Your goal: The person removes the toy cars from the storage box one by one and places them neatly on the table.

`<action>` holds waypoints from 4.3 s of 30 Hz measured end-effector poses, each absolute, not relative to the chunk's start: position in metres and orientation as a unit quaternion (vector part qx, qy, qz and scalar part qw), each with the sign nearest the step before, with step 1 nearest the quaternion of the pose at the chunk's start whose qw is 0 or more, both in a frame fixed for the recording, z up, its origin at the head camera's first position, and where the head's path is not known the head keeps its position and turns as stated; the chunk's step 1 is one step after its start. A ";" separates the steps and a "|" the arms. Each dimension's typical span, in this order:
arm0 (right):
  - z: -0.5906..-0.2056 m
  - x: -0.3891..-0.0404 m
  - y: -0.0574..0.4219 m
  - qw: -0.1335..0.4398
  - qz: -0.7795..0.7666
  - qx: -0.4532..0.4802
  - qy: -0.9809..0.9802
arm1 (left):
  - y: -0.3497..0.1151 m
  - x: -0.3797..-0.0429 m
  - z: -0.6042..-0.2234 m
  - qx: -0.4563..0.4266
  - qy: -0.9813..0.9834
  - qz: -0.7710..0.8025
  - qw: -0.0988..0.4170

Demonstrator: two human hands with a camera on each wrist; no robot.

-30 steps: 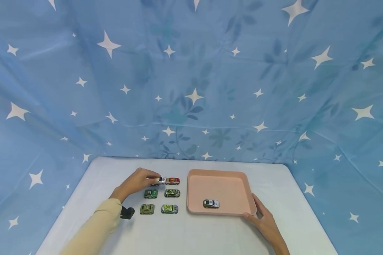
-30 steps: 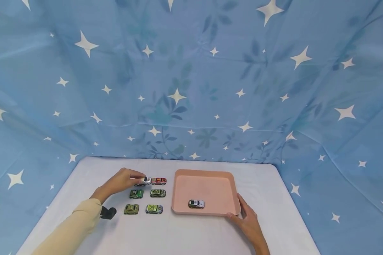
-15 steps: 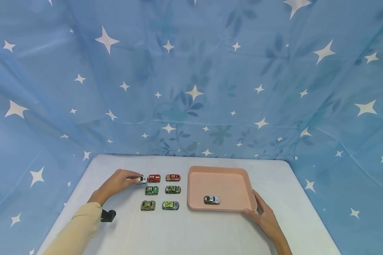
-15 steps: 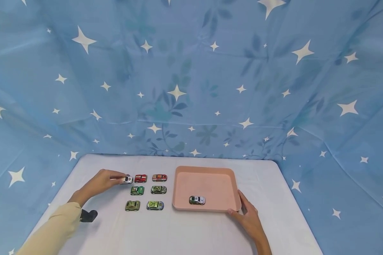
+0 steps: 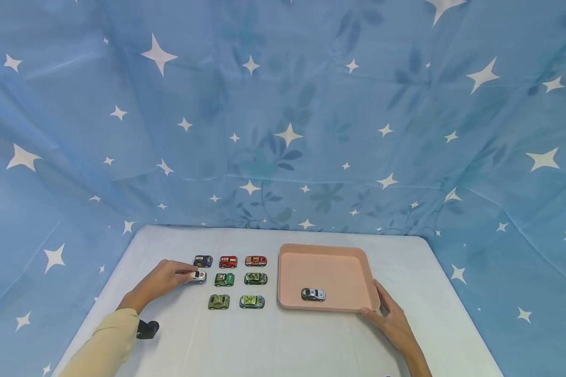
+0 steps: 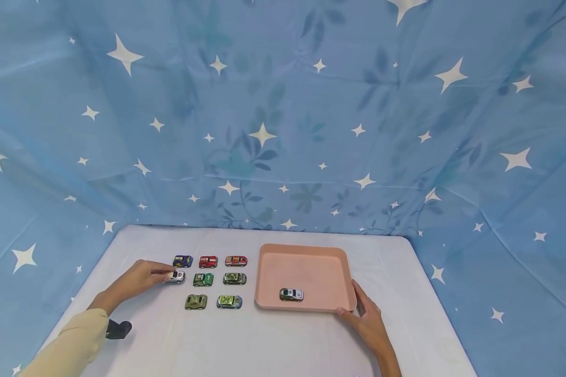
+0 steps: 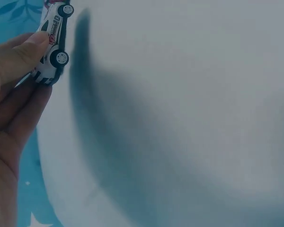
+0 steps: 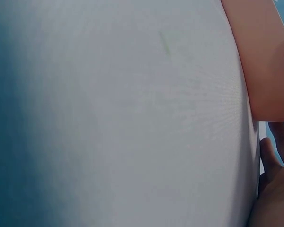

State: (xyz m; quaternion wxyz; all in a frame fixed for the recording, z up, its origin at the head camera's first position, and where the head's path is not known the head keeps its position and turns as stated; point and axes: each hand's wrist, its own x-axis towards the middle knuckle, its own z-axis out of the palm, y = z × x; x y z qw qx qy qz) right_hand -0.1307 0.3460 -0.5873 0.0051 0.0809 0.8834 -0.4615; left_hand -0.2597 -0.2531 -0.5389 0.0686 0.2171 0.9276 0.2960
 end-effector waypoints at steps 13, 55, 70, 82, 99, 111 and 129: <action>-0.591 -0.132 0.348 0.002 -0.462 0.077 0.884 | -0.255 -0.259 -0.554 0.227 0.928 0.287 0.063; -0.591 -0.131 0.346 0.003 -0.458 0.087 0.884 | -0.219 -0.261 -0.543 0.167 0.908 0.384 0.026; -0.587 -0.132 0.349 0.005 -0.449 0.090 0.889 | -0.139 -0.284 -0.521 0.234 0.887 0.396 0.039; -0.588 -0.132 0.346 0.008 -0.455 0.087 0.886 | -0.075 -0.284 -0.512 0.275 0.867 0.410 0.071; -0.588 -0.131 0.346 0.013 -0.461 0.091 0.883 | -0.016 -0.278 -0.524 0.326 0.840 0.423 0.096; -0.588 -0.132 0.347 0.014 -0.452 0.100 0.886 | 0.015 -0.270 -0.536 0.358 0.834 0.407 0.105; -0.591 -0.133 0.348 0.005 -0.448 0.097 0.889 | 0.039 -0.252 -0.555 0.401 0.845 0.336 0.108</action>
